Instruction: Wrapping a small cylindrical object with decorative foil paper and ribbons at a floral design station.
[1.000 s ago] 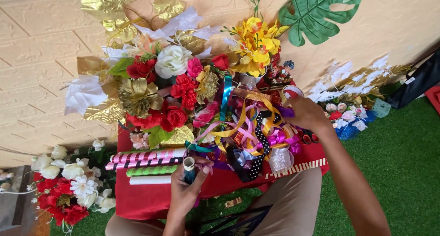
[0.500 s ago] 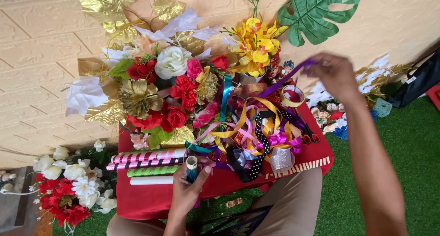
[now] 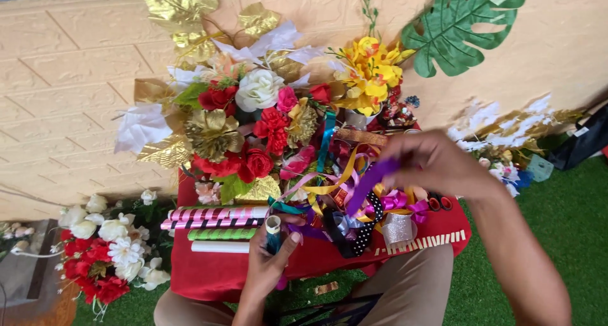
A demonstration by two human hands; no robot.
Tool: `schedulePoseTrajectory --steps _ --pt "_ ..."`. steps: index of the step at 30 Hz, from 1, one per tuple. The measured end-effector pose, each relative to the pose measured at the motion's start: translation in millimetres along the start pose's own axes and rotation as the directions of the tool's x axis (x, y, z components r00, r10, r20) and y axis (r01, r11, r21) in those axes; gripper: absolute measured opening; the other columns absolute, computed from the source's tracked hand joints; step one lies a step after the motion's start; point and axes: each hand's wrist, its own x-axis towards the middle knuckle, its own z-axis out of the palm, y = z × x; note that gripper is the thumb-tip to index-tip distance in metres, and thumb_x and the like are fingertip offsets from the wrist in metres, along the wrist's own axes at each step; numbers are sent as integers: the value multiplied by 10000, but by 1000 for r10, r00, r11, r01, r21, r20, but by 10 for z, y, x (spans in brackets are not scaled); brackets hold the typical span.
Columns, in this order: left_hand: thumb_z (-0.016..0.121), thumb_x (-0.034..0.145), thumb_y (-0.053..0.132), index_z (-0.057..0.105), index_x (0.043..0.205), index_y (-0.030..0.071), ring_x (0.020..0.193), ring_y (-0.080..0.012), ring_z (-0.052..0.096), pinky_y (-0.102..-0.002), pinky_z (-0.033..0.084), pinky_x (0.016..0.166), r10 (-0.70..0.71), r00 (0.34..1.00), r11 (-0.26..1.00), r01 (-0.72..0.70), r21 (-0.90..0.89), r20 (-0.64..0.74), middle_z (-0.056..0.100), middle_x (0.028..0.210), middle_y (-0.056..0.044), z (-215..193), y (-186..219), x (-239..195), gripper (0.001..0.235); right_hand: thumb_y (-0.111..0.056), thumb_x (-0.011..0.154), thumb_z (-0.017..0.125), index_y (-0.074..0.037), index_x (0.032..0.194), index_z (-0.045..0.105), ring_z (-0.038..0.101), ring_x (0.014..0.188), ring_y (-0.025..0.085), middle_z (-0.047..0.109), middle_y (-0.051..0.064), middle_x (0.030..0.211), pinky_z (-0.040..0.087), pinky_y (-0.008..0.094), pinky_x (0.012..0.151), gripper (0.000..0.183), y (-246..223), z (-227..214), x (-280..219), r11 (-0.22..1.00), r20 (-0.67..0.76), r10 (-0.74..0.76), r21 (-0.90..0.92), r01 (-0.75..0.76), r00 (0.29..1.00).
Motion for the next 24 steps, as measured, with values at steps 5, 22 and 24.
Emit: schedulePoseTrajectory --steps 5,22,24 --pt "680 988 325 661 1249 61 1181 -296 705 -481 557 1019 147 982 989 -143 -43 116 736 1225 -134 41 -115 -65 371 -188 804 882 -173 1119 825 480 425 42 868 6 860 353 184 400 321 -202 611 27 995 268 70 -91 -47 961" --pt "785 921 40 691 1102 14 652 -139 664 -249 581 556 18 899 946 126 -298 437 728 937 -120 -259 -174 9 206 -52 920 711 -76 1040 807 564 598 83 769 30 807 450 218 519 155 84 271 -401 992 -331 36 -103 -73 943" --pt "768 900 28 697 1044 66 853 -184 665 -298 552 661 46 938 970 40 -239 342 689 985 -68 -289 -186 17 165 -42 935 686 -40 1030 804 649 689 96 799 54 874 525 225 592 151 106 254 -453 993 -367 50 -78 -85 929"
